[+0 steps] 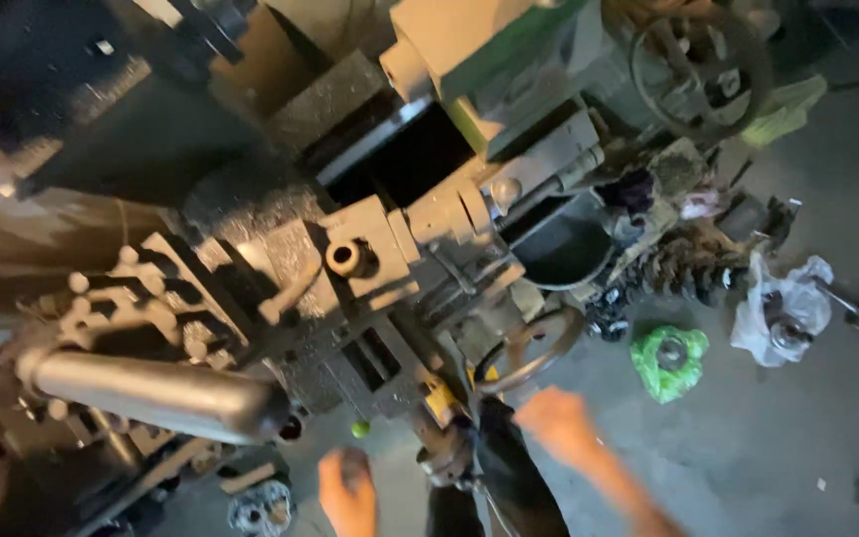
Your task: Machining and inspecting an aluminum engine component using a lathe and hand tools.
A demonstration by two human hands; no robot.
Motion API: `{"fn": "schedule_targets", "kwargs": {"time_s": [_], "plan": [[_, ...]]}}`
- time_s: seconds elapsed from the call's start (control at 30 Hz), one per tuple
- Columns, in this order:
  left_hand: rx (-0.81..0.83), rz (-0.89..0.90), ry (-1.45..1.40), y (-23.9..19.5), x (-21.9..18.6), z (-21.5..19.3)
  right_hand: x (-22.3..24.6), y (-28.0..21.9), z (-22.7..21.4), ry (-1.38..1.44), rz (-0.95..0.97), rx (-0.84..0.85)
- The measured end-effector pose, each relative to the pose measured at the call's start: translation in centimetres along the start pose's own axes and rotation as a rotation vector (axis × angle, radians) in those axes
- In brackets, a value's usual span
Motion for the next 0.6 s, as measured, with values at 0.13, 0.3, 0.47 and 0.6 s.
{"fn": "schedule_targets", "kwargs": {"time_s": [0.13, 0.3, 0.47, 0.6], "plan": [[-0.015, 0.202, 0.27, 2.5, 5.8, 3.0, 3.6, -2.2, -5.7, 0.433, 0.672, 0.067], [0.279, -0.118, 0.073, 4.2, 7.0, 6.0, 8.2, -2.8, -4.2, 0.596, 0.548, 0.252], [0.272, -0.321, 0.039, 4.2, 5.0, 6.5, -13.8, -6.7, 4.5, 0.303, 0.642, 0.005], [0.234, -0.333, 0.038, 3.2, -0.7, 3.3, -13.4, -9.7, 13.1, 0.617, 0.452, -0.2]]}}
Point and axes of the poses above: each hand's wrist, its own y-axis towards the middle knuckle, its own z-axis out of the palm, x = y × z, the point moved 2 cm from there along y, towards the middle knuckle, and after that the axes turned 1 degree about -x, right-handed, at the moved point
